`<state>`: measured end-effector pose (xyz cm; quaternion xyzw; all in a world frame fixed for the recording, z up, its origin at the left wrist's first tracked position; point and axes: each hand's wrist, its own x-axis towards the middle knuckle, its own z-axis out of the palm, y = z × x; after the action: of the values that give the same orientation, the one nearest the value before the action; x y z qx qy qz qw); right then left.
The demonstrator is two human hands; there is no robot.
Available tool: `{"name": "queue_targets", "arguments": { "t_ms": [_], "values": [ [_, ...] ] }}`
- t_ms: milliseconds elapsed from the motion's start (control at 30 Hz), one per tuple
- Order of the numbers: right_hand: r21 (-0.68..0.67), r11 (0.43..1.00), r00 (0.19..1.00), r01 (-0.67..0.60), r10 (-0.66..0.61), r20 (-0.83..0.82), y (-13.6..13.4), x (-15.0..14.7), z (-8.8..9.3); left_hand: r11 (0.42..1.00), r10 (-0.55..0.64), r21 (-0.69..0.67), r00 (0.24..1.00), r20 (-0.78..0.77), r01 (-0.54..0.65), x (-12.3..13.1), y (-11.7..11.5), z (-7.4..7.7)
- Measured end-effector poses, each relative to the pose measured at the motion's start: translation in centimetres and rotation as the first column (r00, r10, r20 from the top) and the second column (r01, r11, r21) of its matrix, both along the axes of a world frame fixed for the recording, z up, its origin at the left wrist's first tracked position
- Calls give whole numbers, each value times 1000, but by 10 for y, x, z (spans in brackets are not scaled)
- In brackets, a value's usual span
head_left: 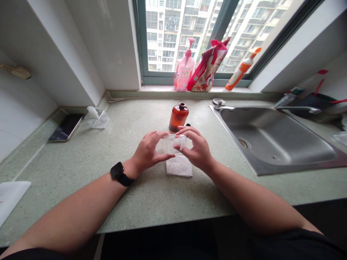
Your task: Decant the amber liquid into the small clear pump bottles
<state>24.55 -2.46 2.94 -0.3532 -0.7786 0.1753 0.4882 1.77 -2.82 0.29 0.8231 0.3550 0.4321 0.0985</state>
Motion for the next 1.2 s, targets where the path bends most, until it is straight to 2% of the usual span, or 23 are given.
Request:
{"name": "queue_targets", "arguments": {
  "t_ms": [133, 267, 400, 467, 567, 733, 800, 867, 900, 1033, 1200],
  "values": [
    [-22, 999, 999, -35, 34, -30, 3, 3, 0, 999, -10, -44, 1000, -13, 10, -2, 0, -2],
    [-71, 994, 991, -87, 79, -105, 11, 15, 5, 992, -73, -104, 997, -4, 72, -6, 0, 0],
    [-121, 988, 961, -92, 57, -272, 22, 34, 16, 985, -19, -169, 1000, 9, 21, -9, 0, 3],
    [-133, 990, 926, -50, -4, -379, 29, 45, 20, 982, 14, -189, 1000, -3, -15, -10, 1, 3],
    [-150, 985, 848, 87, -152, -508, 45, 62, 22, 983, 37, -181, 999, -25, -41, -11, 2, 2],
    [-203, 923, 726, 326, -383, -572, 79, 94, 11, 990, 40, -137, 998, -41, -46, -10, 4, -1],
    [-275, 870, 698, 410, -493, -519, 91, 105, 2, 991, 31, -126, 999, -45, -37, -10, 4, -1],
    [-320, 777, 689, 542, -629, -361, 101, 113, -8, 992, 19, -125, 999, -51, -26, -10, 5, 0],
    [-328, 752, 683, 571, -658, -318, 105, 115, -12, 992, 15, -127, 998, -55, -22, -10, 5, 0],
    [-351, 684, 661, 639, -722, -203, 114, 123, -28, 992, 0, -125, 998, -58, -7, -10, 5, -1],
    [-364, 605, 629, 708, -775, -65, 118, 125, -34, 991, -23, -137, 998, -62, 14, -9, 5, 0]
  ]
}}
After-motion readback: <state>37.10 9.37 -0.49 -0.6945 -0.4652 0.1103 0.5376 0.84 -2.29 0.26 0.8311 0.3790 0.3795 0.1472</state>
